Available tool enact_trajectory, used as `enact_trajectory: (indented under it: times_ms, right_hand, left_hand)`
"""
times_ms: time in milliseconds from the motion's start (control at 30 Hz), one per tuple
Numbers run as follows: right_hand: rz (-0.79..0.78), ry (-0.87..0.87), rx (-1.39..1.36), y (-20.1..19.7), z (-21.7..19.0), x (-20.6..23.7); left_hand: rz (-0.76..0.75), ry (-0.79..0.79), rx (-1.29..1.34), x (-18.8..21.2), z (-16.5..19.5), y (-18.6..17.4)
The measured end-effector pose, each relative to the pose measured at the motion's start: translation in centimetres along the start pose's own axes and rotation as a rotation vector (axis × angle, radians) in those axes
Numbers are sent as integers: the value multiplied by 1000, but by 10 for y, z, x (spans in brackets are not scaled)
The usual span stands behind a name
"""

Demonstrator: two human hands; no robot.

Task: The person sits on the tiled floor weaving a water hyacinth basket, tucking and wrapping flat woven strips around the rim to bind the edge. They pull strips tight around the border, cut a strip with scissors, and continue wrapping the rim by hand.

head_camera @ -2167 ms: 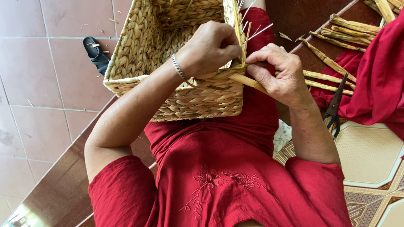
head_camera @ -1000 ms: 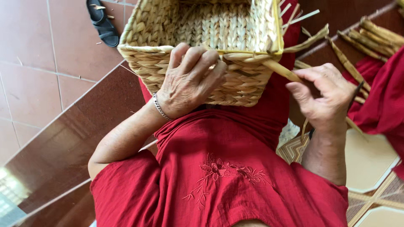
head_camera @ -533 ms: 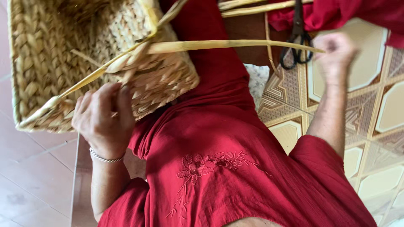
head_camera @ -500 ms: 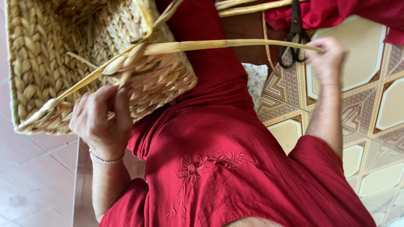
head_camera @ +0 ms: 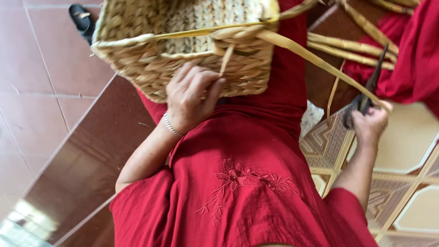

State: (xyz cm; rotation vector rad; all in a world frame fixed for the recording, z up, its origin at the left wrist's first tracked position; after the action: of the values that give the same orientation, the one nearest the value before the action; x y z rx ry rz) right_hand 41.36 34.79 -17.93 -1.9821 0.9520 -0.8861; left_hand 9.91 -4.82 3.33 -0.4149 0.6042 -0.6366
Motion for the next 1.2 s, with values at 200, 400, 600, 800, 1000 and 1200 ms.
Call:
enact_trajectory:
  times_ms: [200,400,600,800,1000,1200]
  right_hand:
    - [-52,-49,-1001,-35,-7,11]
    - [580,-630,-88,-109,-87,33]
    - [529,-1329,563,-67,-226,55]
    - [444,-1516,581,-27,-278,63]
    - [477,-1567,496,-20,-290,60]
    - [511,-1613,514,-6,-308,52]
  left_hand:
    - [79,-41,155,-2,-20,-13]
    - [158,-150,232,0,-47,-20]
    - [228,-172,283,4,-46,-15]
    - [251,-295,397,4,-60,-10]
    - [245,-286,475,4,-58,-8]
    - [220,-270,475,2,-53,-4]
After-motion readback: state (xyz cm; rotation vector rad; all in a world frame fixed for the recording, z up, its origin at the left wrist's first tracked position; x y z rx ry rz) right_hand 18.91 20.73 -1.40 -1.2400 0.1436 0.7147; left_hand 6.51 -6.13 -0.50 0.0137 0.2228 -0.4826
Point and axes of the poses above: each hand's wrist, its own x-axis away from the middle knuckle, its own y-axis out of the palm, z = x × y, the point moved 7 cm from there along -x, towards the middle knuckle, and after that the axes turned 12 degrees about x, right-handed, at the moved point
